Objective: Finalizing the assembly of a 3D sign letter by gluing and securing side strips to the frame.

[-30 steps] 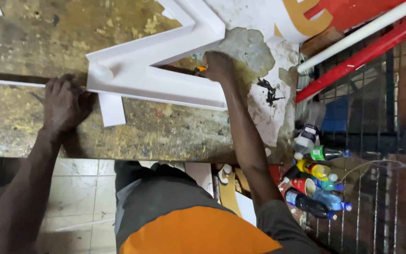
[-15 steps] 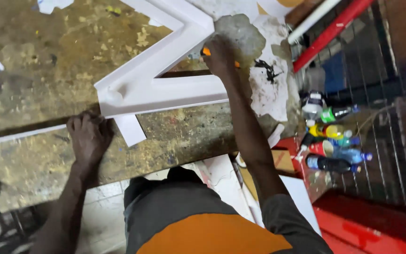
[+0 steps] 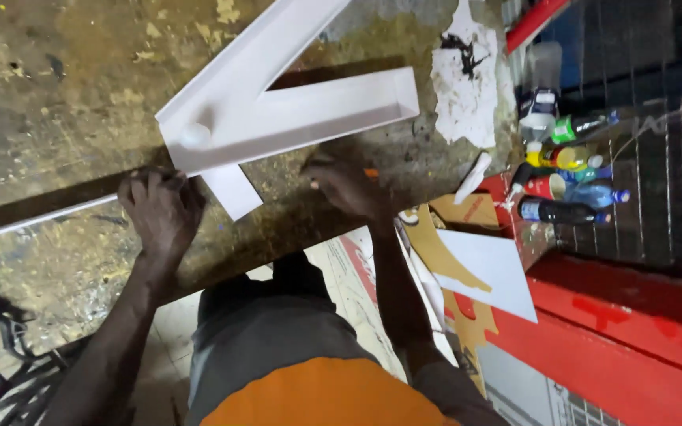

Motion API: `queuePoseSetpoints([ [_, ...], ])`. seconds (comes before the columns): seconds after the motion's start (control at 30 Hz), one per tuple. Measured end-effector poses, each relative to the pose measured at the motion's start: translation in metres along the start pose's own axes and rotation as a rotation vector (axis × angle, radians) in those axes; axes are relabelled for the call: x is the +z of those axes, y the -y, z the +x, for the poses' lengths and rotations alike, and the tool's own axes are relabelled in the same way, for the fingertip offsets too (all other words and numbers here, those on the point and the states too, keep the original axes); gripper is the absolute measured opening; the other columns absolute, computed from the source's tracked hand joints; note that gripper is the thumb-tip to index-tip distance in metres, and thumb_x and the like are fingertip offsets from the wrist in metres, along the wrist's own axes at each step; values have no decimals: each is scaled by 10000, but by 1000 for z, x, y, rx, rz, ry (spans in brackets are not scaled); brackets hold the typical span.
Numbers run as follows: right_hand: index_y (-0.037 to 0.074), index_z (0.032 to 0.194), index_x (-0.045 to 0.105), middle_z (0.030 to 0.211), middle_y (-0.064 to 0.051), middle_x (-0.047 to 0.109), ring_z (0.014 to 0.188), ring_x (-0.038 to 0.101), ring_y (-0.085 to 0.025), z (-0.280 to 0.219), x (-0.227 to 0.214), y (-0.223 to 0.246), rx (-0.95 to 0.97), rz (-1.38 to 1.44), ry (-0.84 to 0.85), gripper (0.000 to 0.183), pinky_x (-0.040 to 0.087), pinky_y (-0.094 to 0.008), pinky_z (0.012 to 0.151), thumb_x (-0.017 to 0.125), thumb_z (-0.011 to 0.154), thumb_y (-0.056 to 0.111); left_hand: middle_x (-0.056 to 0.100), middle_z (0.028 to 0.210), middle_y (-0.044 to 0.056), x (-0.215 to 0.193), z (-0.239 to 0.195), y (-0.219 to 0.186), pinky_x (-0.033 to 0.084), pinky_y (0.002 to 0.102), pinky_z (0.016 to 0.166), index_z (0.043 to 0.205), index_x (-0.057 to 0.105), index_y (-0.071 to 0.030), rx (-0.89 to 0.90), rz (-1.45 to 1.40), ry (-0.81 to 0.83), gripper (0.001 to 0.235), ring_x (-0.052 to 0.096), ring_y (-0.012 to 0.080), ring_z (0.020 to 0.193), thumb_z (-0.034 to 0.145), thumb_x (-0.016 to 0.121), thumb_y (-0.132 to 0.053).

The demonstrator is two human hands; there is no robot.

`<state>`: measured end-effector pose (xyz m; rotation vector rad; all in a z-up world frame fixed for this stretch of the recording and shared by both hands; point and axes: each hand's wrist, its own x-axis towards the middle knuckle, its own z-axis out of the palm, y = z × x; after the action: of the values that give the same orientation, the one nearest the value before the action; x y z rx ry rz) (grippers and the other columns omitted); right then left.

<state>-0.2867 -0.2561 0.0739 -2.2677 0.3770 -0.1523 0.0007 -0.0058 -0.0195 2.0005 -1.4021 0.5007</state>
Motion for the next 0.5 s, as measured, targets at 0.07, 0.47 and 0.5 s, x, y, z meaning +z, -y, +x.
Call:
queuePoseSetpoints([
  [0.07,153,1314,745,1284,-147,696,1235,709,-421,-11,7,3,6,-151,-72,312,528,-528,1091,749,1003,137,782,1167,95,-9,1,-4,461,565,1139,1169,723,-165,20,-25,-11,255,718,401,1089,992,894,-97],
  [0.47,49,1358,759,1429,-175,756,1334,730,-416,42,78,80,-361,-267,-163,284,591,-509,1116,749,1098,162,792,1102,93,0,2,-4,463,571,1125,1145,700,-145,16,-12,-92,282,742,414,1055,972,907,-67],
  [0.5,1,1361,757,1427,-206,754,1335,723,-441,42,80,82,-416,-259,-142,309,597,-537,1117,749,1096,158,792,1093,96,-1,-2,-5,462,571,1125,1139,688,-150,15,-7,-87,301,746,419,1062,964,918,-65],
])
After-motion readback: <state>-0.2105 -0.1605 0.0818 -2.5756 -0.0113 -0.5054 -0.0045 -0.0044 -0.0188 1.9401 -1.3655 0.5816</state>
